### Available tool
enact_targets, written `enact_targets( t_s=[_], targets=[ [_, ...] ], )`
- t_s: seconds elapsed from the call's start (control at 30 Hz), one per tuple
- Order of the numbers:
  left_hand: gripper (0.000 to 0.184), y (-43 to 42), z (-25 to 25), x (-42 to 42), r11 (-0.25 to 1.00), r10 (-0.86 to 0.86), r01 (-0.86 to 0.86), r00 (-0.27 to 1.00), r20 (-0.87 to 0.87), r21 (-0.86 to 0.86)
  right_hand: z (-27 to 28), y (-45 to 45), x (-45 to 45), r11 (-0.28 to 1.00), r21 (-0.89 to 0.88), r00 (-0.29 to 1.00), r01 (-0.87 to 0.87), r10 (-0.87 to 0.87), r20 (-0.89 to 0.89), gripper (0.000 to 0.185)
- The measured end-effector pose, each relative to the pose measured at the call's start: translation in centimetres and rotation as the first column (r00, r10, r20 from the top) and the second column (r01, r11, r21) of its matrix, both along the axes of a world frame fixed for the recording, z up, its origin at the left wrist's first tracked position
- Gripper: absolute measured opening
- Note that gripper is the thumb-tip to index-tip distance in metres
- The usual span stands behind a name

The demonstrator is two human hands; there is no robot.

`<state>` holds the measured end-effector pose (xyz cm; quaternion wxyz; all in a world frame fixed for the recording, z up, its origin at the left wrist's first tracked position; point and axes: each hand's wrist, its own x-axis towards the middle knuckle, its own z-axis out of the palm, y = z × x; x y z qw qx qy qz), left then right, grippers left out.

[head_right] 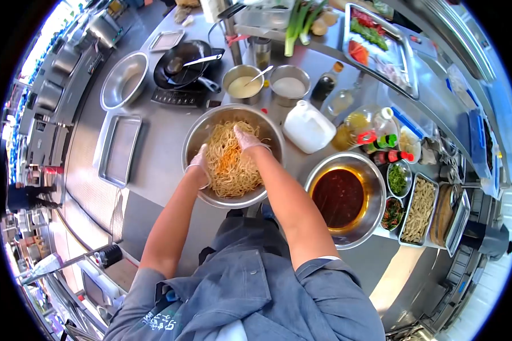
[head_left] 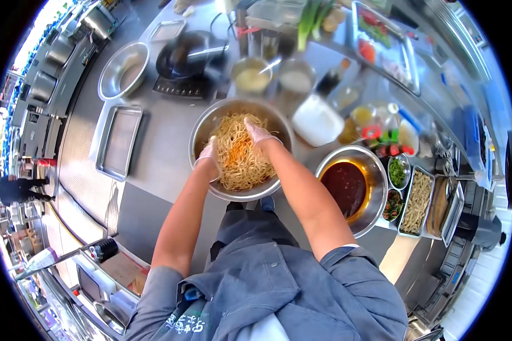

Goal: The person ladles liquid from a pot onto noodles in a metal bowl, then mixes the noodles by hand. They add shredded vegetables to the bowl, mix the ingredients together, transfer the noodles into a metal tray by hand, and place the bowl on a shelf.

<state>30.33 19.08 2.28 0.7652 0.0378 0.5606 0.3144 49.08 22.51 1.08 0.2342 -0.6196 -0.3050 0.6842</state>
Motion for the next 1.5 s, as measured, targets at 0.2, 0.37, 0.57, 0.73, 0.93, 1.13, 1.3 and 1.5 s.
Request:
enact_targets(
  t_s=[0.2, 0.37, 0.57, 0.73, 0.93, 1.13, 1.3, 1.5],
  targets=[
    [0.047, 2.5, 0.1, -5.0, 0.991, -0.114, 0.126, 0.972, 0.204, -0.047, 2.4, 1.0, -4.2, 0.998, -0.062, 0.976, 0.022, -0.035, -0.213, 0.058],
    [0.041, 3.0, 5.4, -9.4, 0.972, -0.202, 0.153, 0.935, 0.292, 0.181, 9.5, -1.0, -5.3, 0.962, 0.268, 0.998, 0.055, -0.059, 0.009, 0.055],
    [0.052, 5.8, -1.7, -11.5, 0.582, -0.652, 0.784, 0.610, -0.451, 0.218, 11.3, -4.6, -6.6, 0.977, 0.157, 0.989, 0.142, -0.146, 0.014, 0.061],
    [0.067, 6.2, -0.4, -9.2, 0.880, -0.443, 0.470, 0.862, -0.247, 0.063, 7.8, -6.6, -7.9, 0.723, -0.340, 0.715, 0.602, -0.677, -0.172, 0.058],
    [0.050, 4.1, 0.6, -5.4, 0.901, -0.422, 0.416, 0.906, 0.032, 0.122, -2.1, -4.4, -7.6, 0.701, -0.543, 0.514, 0.463, -0.711, -0.480, 0.049],
    [0.023, 7.3, 2.4, -9.3, 0.908, -0.419, 0.419, 0.908, 0.021, 0.020, 9.5, -4.3, -6.7, 0.818, -0.245, 0.683, 0.520, -0.571, -0.457, 0.067],
    [0.075, 7.4, -1.8, -7.2, 0.856, -0.474, 0.515, 0.816, -0.330, 0.042, 1.2, -4.8, -5.3, 0.628, -0.411, 0.599, 0.660, -0.771, -0.216, 0.064],
    [0.061, 6.7, 1.6, -5.6, 0.847, -0.517, 0.504, 0.855, 0.045, 0.169, 1.5, -2.1, -6.4, 0.767, -0.508, 0.634, 0.393, -0.626, -0.454, 0.043]
  ],
)
